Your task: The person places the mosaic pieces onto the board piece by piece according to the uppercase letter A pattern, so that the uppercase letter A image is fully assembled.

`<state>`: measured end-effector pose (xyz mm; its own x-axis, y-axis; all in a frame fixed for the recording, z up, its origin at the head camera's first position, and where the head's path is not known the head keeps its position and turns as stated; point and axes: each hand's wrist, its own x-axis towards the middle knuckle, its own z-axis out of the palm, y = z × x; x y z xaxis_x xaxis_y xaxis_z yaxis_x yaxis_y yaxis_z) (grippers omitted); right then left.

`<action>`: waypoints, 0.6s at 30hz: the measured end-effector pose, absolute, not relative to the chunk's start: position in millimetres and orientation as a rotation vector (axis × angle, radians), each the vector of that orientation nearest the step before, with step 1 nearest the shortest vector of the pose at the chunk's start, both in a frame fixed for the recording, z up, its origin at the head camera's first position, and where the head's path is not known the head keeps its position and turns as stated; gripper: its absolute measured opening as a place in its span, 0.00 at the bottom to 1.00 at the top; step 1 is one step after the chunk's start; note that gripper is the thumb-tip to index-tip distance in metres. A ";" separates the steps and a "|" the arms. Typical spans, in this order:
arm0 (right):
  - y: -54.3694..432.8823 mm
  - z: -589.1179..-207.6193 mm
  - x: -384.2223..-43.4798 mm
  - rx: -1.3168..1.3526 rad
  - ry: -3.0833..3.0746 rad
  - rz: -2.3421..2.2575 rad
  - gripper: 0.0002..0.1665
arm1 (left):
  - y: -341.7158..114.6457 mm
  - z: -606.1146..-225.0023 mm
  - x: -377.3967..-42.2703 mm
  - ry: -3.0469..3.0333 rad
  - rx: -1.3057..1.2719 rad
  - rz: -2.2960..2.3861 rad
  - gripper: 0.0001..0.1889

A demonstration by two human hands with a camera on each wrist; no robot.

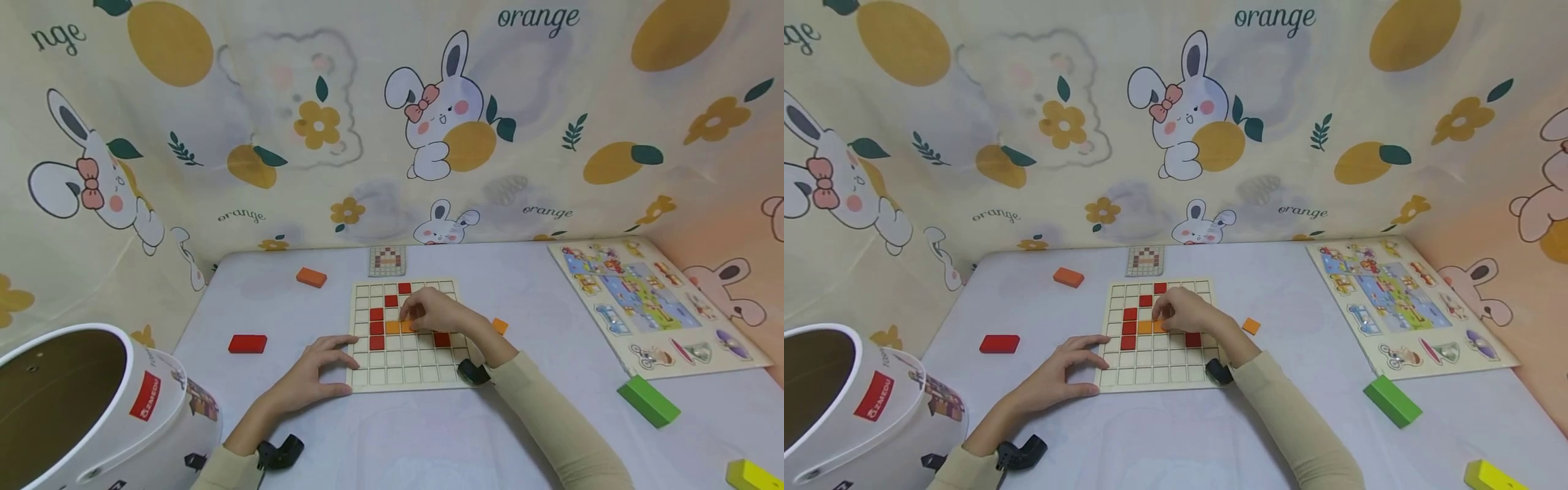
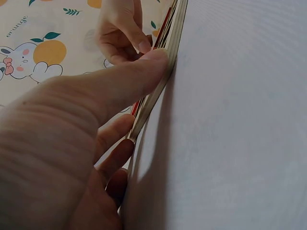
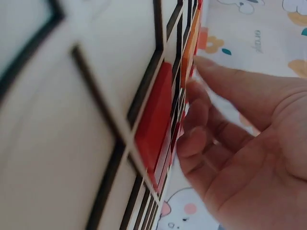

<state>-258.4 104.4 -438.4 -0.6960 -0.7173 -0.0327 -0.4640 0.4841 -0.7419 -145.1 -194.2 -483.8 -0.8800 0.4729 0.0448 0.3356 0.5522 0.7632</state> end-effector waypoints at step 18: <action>245.6 -440.8 -249.0 -0.779 2.436 -1.124 0.25 | -192.9 -483.7 -145.0 2.621 0.684 1.226 0.15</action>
<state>-249.0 245.6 -440.8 -0.7891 -0.6090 -0.0795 -0.3349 0.5352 -0.7755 -145.0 -192.9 -483.7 -0.8809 0.4716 0.0408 0.3336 0.5572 0.7604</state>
